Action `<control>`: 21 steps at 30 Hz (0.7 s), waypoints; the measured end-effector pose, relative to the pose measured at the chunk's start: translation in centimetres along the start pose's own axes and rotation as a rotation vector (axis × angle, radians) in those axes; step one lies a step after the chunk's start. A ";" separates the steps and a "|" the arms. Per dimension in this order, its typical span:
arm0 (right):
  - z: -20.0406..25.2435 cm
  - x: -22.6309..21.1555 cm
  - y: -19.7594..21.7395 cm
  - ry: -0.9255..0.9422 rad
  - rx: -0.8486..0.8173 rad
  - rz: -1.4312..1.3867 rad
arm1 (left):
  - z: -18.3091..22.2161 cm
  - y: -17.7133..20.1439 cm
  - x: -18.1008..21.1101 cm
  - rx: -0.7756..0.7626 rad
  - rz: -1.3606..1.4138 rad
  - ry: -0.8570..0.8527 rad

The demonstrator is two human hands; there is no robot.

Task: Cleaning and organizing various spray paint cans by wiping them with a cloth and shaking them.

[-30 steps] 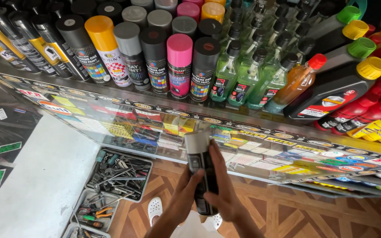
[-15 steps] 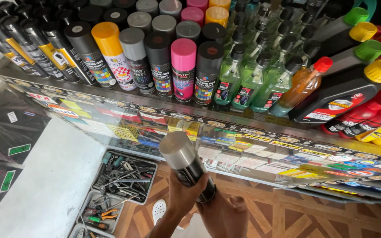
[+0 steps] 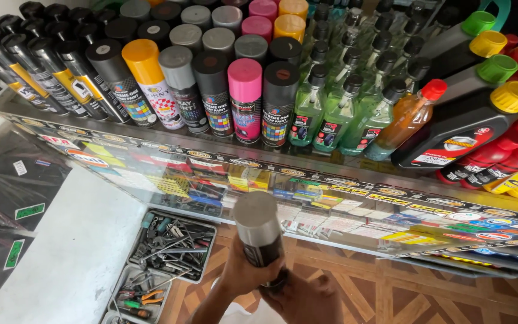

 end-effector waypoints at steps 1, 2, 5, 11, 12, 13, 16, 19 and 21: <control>-0.5 0.7 0.0 -0.067 -0.226 0.011 | -0.3 0.3 -0.3 -0.018 0.056 -0.016; -0.5 1.4 0.2 -0.144 -0.448 0.027 | -0.6 0.7 -0.6 -0.036 0.113 -0.032; -3.0 0.1 3.4 -0.010 -0.268 0.259 | -0.8 1.3 1.2 -0.033 0.118 -0.106; -1.2 -9.0 -2.4 0.562 -0.219 0.674 | -1.2 0.8 -3.0 -0.079 -0.044 0.125; -0.7 -9.1 -3.5 0.564 -0.218 0.676 | -1.0 0.4 -2.4 -0.081 -0.042 0.124; 0.8 -9.0 -6.6 0.673 -0.446 0.761 | -0.7 -0.3 -2.1 -0.106 -0.059 0.144; 3.9 -7.3 -12.5 0.767 -0.754 0.887 | 0.7 -2.5 0.0 -0.204 -0.052 0.141; 3.0 -7.0 -15.6 0.676 -0.967 0.769 | 1.3 -3.6 -0.9 -0.343 -0.061 0.193; 2.4 -6.9 -16.2 0.577 -1.086 0.601 | 1.7 -4.0 -3.1 -0.407 -0.086 0.280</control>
Point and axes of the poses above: each hand's wrist, its own z-axis away from the middle knuckle, its own y-axis out of the back of the hand, x = y × z, the point moved 9 cm from there along -z, towards the middle knuckle, and after that the axes turned 14 degrees about y, right-handed, at the moved point
